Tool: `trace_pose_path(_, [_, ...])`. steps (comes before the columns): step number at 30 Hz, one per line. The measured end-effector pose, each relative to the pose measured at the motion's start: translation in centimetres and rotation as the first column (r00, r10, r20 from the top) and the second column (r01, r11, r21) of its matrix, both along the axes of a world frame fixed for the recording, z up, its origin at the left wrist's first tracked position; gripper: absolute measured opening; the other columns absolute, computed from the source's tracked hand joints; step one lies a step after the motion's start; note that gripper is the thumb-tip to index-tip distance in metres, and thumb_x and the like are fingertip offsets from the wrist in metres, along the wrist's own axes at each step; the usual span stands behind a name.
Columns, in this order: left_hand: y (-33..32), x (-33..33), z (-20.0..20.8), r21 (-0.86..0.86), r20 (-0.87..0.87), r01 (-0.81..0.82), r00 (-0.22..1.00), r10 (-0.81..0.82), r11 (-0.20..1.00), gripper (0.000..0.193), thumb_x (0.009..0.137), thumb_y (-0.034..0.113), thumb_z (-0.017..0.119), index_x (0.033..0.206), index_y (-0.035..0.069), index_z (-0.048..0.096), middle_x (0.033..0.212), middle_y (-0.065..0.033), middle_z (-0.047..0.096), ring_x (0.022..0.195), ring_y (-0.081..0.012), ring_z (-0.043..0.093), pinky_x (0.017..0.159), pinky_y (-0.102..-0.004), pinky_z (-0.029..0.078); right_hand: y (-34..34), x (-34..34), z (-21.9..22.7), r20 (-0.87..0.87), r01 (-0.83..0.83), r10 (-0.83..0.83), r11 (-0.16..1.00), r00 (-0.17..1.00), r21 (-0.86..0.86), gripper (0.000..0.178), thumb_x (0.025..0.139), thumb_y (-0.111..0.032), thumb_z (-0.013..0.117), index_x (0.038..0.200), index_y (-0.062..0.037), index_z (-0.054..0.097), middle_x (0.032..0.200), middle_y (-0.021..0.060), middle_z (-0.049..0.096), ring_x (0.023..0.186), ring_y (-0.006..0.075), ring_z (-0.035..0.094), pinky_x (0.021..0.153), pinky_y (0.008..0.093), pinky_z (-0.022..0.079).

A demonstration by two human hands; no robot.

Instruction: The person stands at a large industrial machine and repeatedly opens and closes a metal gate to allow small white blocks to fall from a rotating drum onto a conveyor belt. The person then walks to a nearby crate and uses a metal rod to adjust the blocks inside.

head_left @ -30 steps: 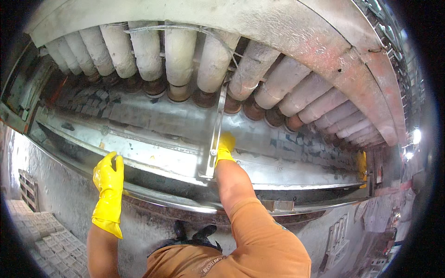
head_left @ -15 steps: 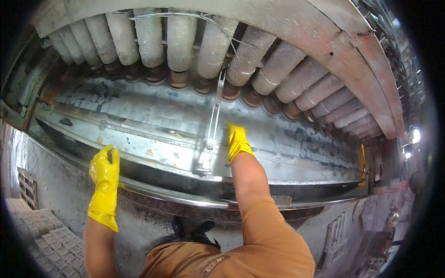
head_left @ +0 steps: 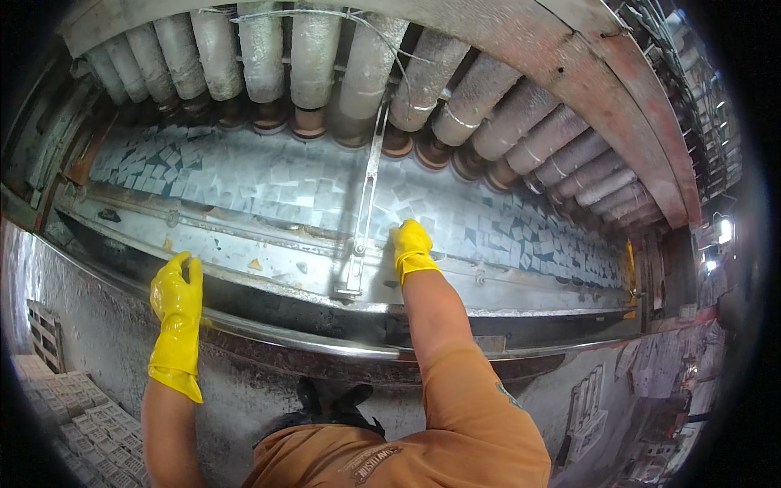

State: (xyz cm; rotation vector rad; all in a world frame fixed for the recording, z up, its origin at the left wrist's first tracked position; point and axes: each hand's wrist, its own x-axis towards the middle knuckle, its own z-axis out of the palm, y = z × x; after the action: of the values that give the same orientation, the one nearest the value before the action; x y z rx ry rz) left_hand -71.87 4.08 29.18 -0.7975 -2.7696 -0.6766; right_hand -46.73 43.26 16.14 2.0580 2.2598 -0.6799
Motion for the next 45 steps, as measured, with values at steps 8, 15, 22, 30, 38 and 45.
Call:
trace_pose_path(8, [-0.4,0.2,-0.4,0.036,-0.015,-0.011,1.000,0.012,0.999,0.028,0.089,0.030,0.068,0.106,0.007,0.071,0.099,-0.0147,0.072,0.093,-0.0319,0.068,0.083,-0.0388,0.053,0.1,0.4,2.1,0.044,-0.165,0.160,0.977,0.986,0.138,0.039,0.083,-0.041,0.062,0.107,-0.0109,0.069,0.111,0.0157,0.069,0.105,0.0357,0.065,0.089,0.0462,0.050])
trace_pose_path(15, [1.4,-0.7,1.2,-0.013,0.023,-0.021,1.000,0.021,1.000,0.032,0.089,0.036,0.065,0.107,0.010,0.072,0.104,-0.0148,0.071,0.097,-0.0348,0.066,0.086,-0.0421,0.051,-1.0,-1.4,2.3,-0.051,-0.483,0.497,0.860,0.866,0.165,0.043,0.078,-0.040,0.072,0.111,-0.0115,0.065,0.113,0.0147,0.068,0.107,0.0367,0.062,0.090,0.0457,0.049])
trace_pose_path(22, [4.0,-1.4,3.6,-0.039,0.057,-0.018,0.998,0.020,0.999,0.032,0.090,0.035,0.065,0.108,0.009,0.071,0.102,-0.0145,0.071,0.097,-0.0352,0.066,0.086,-0.0428,0.051,2.2,0.2,2.1,0.025,-0.491,0.491,0.871,0.871,-0.023,0.063,0.085,-0.045,0.067,0.138,-0.0138,0.052,0.138,0.0161,0.055,0.126,0.0353,0.052,0.105,0.0452,0.041])
trace_pose_path(30, [5.0,-2.1,4.8,-0.083,0.065,0.009,0.998,-0.004,0.996,0.033,0.090,0.034,0.064,0.108,0.008,0.071,0.100,-0.0142,0.071,0.093,-0.0339,0.067,0.083,-0.0429,0.052,5.2,7.6,7.1,-0.180,-0.421,0.415,0.907,0.892,0.003,0.057,0.088,-0.043,0.063,0.130,-0.0043,0.059,0.124,0.0185,0.064,0.110,0.0334,0.062,0.094,0.0399,0.048])
trace_pose_path(38, [5.0,-2.4,5.0,-0.104,0.117,-0.021,0.993,0.033,0.994,0.036,0.090,0.039,0.061,0.109,0.010,0.071,0.107,-0.0134,0.071,0.102,-0.0332,0.066,0.087,-0.0415,0.052,1.1,23.0,16.1,-0.502,-0.234,0.208,0.972,0.839,0.012,0.045,0.093,-0.022,0.067,0.133,-0.0041,0.056,0.102,0.0094,0.069,0.090,0.0152,0.063,0.079,0.0279,0.050])
trace_pose_path(45, [6.4,-3.4,5.4,-0.112,0.137,0.017,0.991,-0.002,0.994,0.035,0.090,0.038,0.062,0.108,0.009,0.071,0.107,-0.0139,0.071,0.102,-0.0341,0.066,0.089,-0.0418,0.051,-6.5,31.9,16.4,-0.620,0.319,-0.124,0.923,0.775,0.214,0.036,0.092,-0.026,0.069,0.122,-0.0063,0.065,0.094,0.0083,0.069,0.080,0.0152,0.065,0.077,0.0306,0.051])
